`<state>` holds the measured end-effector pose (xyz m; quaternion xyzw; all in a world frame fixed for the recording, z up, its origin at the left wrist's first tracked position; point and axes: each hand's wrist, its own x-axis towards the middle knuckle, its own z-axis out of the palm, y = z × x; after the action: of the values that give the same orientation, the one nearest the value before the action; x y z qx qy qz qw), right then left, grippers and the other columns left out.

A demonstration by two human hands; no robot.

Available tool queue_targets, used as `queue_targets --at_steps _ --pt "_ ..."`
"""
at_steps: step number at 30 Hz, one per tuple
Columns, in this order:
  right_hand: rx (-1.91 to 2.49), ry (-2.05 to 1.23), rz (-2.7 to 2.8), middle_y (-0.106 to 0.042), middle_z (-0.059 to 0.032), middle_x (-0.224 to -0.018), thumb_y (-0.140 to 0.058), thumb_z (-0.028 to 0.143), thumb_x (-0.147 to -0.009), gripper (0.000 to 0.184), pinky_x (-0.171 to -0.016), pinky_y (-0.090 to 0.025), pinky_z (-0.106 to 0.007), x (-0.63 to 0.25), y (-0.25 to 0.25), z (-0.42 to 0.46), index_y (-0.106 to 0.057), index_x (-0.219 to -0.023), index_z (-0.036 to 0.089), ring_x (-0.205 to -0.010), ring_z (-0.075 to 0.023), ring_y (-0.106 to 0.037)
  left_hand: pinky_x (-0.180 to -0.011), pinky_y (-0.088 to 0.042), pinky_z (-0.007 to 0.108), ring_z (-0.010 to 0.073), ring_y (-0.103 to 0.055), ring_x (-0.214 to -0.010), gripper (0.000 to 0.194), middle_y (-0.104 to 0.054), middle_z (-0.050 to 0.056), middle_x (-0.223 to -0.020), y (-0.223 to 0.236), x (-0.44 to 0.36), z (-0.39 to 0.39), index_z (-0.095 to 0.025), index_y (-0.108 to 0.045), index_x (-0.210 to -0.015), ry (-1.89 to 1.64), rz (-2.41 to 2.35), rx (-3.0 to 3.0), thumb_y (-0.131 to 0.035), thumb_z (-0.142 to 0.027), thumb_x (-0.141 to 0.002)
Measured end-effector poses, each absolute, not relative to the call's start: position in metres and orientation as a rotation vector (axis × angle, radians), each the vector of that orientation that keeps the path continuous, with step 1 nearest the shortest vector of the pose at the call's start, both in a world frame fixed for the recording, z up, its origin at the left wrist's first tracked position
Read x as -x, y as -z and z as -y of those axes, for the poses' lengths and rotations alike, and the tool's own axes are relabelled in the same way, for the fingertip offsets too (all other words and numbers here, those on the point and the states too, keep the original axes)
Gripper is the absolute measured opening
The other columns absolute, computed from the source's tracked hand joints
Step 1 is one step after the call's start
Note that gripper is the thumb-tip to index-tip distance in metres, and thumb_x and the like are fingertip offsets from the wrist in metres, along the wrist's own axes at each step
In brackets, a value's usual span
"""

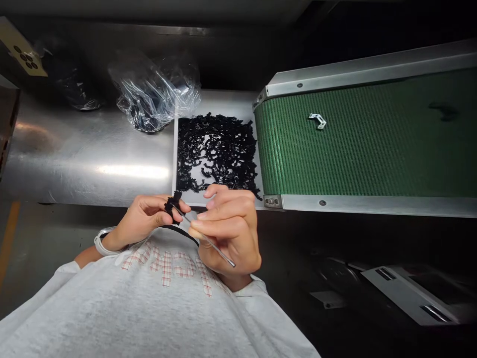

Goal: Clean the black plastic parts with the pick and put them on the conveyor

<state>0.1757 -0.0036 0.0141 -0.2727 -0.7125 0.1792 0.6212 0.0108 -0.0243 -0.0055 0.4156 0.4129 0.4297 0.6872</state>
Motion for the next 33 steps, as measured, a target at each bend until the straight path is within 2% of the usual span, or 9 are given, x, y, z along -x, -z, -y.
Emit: queue_targets --at_steps 7,12,20,24,29,33 --pt "0.635 -0.453 1.607 -0.061 -0.003 -0.081 -0.058 0.013 -0.099 0.013 -0.067 -0.054 -0.037 -0.1754 -0.0122 0.0057 -0.068 -0.093 0.019 -0.08 -0.0186 -0.058 -0.078 -0.059 0.035 0.0227 -0.073 -0.084 0.044 -0.08 0.012 -0.092 0.0076 -0.0106 0.0248 -0.017 -0.079 -0.069 -0.996 -0.889 -0.922 -0.08 -0.061 -0.074" --pt "0.648 -0.477 1.644 -0.065 -0.0039 -0.086 -0.054 0.006 -0.099 0.02 -0.07 -0.054 -0.037 -0.177 -0.0119 0.0095 -0.07 -0.097 0.017 -0.087 -0.0188 -0.06 -0.078 -0.059 0.035 0.0232 -0.073 -0.084 0.045 -0.08 0.012 -0.092 0.0083 -0.0096 0.0254 -0.017 -0.077 -0.065 -0.996 -0.896 -0.926 -0.08 -0.061 -0.074" --pt "0.639 -0.407 1.612 -0.061 -0.0013 -0.075 -0.062 0.021 -0.099 0.013 -0.064 -0.052 -0.037 -0.1725 -0.0163 0.0028 -0.066 -0.086 0.019 -0.077 -0.0178 -0.057 -0.078 -0.059 0.035 0.0214 -0.073 -0.081 0.045 -0.08 0.012 -0.091 0.0057 -0.0101 0.0242 -0.017 -0.076 -0.065 -0.972 -0.881 -0.92 -0.079 -0.062 -0.074" --pt "0.647 -0.402 1.609 -0.06 -0.0006 -0.074 -0.063 0.021 -0.098 0.012 -0.063 -0.052 -0.037 -0.1731 -0.0154 0.0031 -0.065 -0.087 0.021 -0.075 -0.0179 -0.056 -0.077 -0.059 0.035 0.0217 -0.073 -0.082 0.046 -0.08 0.012 -0.091 0.005 -0.01 0.0239 -0.017 -0.075 -0.065 -0.971 -0.883 -0.92 -0.079 -0.062 -0.074" --pt "0.681 -0.447 1.625 -0.061 -0.0021 -0.079 -0.057 0.015 -0.099 0.014 -0.066 -0.054 -0.039 -0.1764 -0.0113 0.0082 -0.069 -0.096 0.023 -0.08 -0.0195 -0.057 -0.082 -0.058 0.036 0.0218 -0.072 -0.085 0.042 -0.08 0.011 -0.094 0.0077 -0.0092 0.0256 -0.018 -0.078 -0.07 -0.97 -0.875 -0.909 -0.08 -0.06 -0.075" --pt "0.662 -0.473 1.67 -0.064 -0.0034 -0.085 -0.056 0.009 -0.098 0.018 -0.07 -0.056 -0.039 -0.1778 -0.0107 0.0091 -0.07 -0.1 0.02 -0.085 -0.0196 -0.059 -0.088 -0.056 0.038 0.0239 -0.072 -0.091 0.046 -0.079 0.011 -0.096 0.013 -0.0084 0.0269 -0.018 -0.076 -0.067 -0.948 -0.876 -0.868 -0.079 -0.063 -0.073"
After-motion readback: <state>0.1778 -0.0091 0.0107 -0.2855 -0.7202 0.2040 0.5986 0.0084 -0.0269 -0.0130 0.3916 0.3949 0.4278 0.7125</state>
